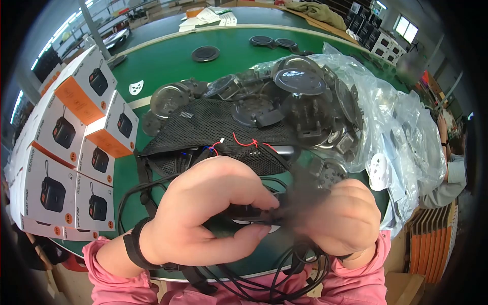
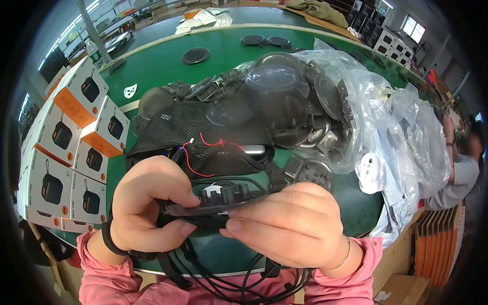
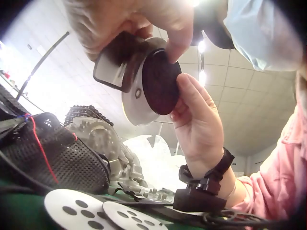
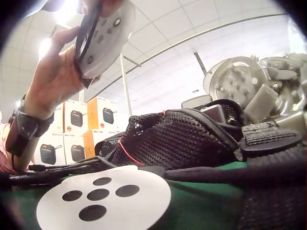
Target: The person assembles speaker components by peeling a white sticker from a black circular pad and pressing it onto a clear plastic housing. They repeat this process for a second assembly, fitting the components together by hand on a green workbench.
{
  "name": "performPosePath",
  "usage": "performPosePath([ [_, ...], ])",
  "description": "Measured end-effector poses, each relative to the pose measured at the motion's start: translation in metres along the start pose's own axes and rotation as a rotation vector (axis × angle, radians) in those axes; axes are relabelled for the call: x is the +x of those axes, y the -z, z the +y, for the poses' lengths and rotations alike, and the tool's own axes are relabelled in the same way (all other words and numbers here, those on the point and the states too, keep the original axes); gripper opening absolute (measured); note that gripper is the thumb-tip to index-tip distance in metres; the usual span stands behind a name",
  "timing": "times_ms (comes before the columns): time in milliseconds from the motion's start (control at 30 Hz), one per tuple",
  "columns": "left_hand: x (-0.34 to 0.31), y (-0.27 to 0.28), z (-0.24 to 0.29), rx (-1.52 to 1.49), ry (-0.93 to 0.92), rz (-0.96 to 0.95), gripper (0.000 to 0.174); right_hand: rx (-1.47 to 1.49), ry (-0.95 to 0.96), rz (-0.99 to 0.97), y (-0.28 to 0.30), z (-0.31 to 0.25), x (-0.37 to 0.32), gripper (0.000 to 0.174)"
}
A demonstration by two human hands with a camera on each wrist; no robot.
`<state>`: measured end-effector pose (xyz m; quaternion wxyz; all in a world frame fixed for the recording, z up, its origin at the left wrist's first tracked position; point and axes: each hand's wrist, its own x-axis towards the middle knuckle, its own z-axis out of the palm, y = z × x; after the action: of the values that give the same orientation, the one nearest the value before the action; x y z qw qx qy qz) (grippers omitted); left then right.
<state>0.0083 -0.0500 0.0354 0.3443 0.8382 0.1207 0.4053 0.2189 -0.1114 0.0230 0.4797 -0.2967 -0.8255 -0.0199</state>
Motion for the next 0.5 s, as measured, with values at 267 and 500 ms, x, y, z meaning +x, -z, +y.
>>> performPosePath([
  [267, -0.002, -0.0018, 0.0006, 0.006, 0.019, 0.022, 0.027, -0.023, 0.022, -0.029, 0.0008, 0.001, -0.0002, 0.028],
  [500, -0.0027, -0.0035, 0.0018, -0.029, 0.06, 0.041, 0.026, -0.021, 0.019, -0.017, 0.0004, 0.0009, 0.0007, 0.028],
])
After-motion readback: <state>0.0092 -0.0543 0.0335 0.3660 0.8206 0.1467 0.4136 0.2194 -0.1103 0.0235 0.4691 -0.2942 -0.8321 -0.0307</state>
